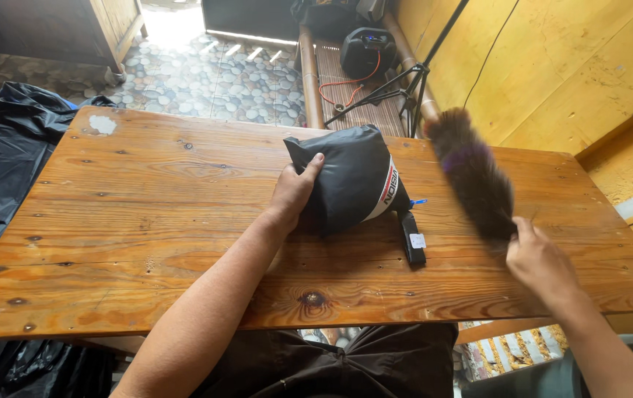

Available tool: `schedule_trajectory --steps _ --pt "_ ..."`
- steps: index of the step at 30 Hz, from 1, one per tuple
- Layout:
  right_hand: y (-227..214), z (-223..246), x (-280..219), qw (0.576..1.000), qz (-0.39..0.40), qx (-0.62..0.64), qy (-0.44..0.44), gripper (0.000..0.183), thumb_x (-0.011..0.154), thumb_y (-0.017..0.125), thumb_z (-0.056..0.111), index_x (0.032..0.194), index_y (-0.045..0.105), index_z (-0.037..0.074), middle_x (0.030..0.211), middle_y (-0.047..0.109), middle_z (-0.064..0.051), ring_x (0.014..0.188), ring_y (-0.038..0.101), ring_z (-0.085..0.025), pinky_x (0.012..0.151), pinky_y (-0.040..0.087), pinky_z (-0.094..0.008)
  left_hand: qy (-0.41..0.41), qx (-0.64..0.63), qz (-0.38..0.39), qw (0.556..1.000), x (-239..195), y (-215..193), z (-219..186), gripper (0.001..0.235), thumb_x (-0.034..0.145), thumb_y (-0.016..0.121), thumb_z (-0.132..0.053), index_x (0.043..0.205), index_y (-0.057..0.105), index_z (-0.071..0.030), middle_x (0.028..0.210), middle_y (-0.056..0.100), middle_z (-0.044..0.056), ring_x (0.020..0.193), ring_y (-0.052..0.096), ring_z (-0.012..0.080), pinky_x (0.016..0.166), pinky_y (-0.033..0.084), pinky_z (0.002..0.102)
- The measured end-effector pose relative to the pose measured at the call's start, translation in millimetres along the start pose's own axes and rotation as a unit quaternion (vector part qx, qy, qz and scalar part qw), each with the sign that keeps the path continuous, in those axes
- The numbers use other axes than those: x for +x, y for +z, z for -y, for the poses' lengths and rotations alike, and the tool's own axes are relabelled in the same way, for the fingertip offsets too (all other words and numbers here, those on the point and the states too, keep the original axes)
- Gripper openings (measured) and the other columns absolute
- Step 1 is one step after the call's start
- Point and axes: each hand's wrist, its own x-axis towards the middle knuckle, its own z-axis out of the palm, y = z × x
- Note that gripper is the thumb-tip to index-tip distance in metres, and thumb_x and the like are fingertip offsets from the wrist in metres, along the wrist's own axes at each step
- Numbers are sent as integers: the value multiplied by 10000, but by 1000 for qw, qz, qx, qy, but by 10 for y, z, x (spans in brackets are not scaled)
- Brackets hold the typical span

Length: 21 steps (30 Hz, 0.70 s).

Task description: The person zips a small black bag, then uses a feather duster to wipe it clean. They place the bag in a basket and retrieve a large black plastic-wrapped item, which they place on the table and dust with the feather duster.

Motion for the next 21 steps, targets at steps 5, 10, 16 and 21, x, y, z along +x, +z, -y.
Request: schedule_trajectory --steps 5,10,16,21 --pt "174 -454 569 999 -29 -44 12 559 1032 381 225 1586 445 250 1353 553 -217 1168 635 -468 957 521 -588 -18 -32 9 999 -61 -4 -78 626 809 692 -464 1287 611 -67 1267 706 77 1169 660 182 1004 506 276" --pt "299 -486 795 993 -52 -103 4 608 1012 423 329 1611 381 242 1411 531 -253 1322 496 -407 1062 430 -557 -54 -97 46 993 -229 16 -233 584 831 687 -421 1295 585 -81 1174 686 70 1018 655 165 822 547 292" --pt "2 437 12 964 -179 124 -151 669 1008 516 457 1566 474 92 1302 621 -226 1247 568 -385 1009 454 -545 -44 -156 95 982 -273 73 -156 573 884 730 -372 1323 504 -81 1111 618 108 965 650 213 776 578 414" --pt "-88 916 -384 868 30 481 -119 970 926 553 616 1613 245 4 1403 466 -400 1285 542 -505 1034 494 -579 -23 -190 165 968 -329 194 25 645 927 742 -307 1404 424 -10 1190 596 229 1035 670 319 877 589 571"
